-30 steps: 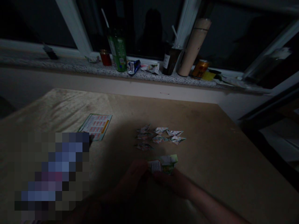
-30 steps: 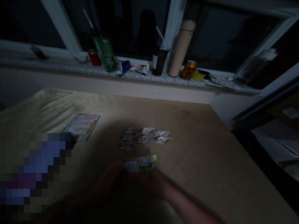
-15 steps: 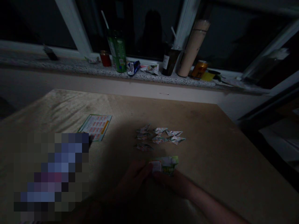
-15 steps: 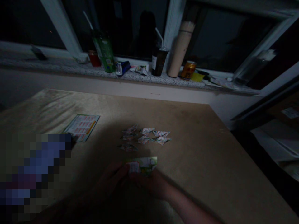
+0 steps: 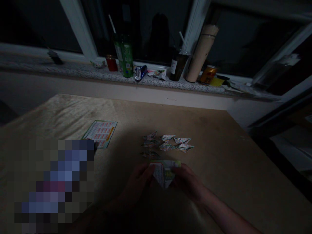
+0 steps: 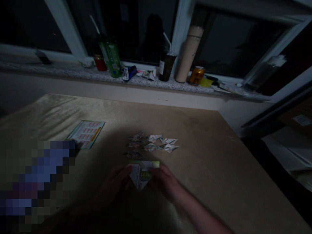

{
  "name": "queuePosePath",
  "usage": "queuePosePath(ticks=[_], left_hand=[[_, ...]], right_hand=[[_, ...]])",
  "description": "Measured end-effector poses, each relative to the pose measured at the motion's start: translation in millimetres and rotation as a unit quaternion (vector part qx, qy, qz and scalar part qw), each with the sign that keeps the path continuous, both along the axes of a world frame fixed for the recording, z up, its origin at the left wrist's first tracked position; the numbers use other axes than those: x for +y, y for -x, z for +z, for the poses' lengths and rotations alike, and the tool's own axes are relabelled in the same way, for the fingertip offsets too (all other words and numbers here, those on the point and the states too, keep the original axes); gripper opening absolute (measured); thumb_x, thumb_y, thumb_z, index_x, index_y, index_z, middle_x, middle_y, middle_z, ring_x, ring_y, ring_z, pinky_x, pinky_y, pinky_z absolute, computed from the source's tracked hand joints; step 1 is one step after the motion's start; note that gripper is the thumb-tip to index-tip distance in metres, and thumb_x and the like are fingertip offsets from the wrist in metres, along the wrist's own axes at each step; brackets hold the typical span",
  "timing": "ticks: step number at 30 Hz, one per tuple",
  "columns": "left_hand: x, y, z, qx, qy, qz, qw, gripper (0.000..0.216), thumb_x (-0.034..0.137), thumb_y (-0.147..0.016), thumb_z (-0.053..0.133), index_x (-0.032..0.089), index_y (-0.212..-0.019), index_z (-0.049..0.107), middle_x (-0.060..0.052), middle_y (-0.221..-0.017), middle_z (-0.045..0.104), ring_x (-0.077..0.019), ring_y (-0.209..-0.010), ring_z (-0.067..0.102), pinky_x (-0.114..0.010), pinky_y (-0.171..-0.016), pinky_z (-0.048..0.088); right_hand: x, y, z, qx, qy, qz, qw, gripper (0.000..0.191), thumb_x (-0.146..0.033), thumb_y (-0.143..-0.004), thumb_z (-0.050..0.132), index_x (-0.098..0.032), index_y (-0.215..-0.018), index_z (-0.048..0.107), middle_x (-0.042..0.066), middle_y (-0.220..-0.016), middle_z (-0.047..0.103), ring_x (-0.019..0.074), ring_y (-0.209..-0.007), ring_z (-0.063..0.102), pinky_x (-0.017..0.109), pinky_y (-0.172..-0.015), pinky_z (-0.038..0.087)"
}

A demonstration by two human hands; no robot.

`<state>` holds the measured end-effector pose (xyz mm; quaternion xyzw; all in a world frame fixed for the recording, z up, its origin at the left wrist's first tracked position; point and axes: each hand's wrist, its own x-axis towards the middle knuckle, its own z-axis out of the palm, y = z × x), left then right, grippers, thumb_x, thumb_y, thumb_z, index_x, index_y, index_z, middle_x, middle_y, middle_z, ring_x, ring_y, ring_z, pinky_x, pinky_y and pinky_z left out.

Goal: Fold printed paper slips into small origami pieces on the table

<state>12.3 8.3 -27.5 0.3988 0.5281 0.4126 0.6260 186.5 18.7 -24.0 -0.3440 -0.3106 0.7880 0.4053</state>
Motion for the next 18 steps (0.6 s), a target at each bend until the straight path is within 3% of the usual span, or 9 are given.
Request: queuePosePath(ticks=[6, 11, 18], left_hand=[[-3, -3, 16.2, -0.019, 0.048, -0.04, 0.998, 0.05, 0.063, -0.061, 0.065, 0.015, -0.075, 0.062, 0.001, -0.063, 0.06, -0.0151, -0.061, 0.053, -0.024, -0.056, 0.041], [-4, -1, 9.0, -0.005, 0.062, -0.081, 0.995, 0.052, 0.067, -0.063, 0.062, 0.015, -0.07, 0.058, 0.003, -0.056, 0.053, -0.0105, -0.051, 0.044, -0.022, -0.049, 0.033], [-5, -2, 3.8, 0.018, 0.069, -0.09, 0.993, 0.051, 0.065, -0.068, 0.057, 0.015, -0.078, 0.057, 0.004, -0.061, 0.051, -0.0104, -0.053, 0.042, -0.021, -0.05, 0.032]], right_hand=[[-1, 4, 0.8, -0.021, -0.032, 0.056, 0.998, 0.031, -0.043, -0.069, 0.07, -0.013, -0.067, 0.061, -0.002, -0.053, 0.052, 0.0062, -0.043, 0.039, 0.019, -0.041, 0.027], [-1, -1, -4.0, -0.033, -0.037, 0.057, 0.997, 0.031, -0.042, -0.072, 0.068, -0.013, -0.065, 0.059, -0.003, -0.051, 0.05, 0.0063, -0.043, 0.039, 0.019, -0.042, 0.026], [0, -4, -9.5, -0.091, -0.045, 0.057, 0.993, 0.032, -0.044, -0.07, 0.069, -0.014, -0.066, 0.059, -0.002, -0.057, 0.05, 0.0076, -0.049, 0.038, 0.02, -0.047, 0.027]])
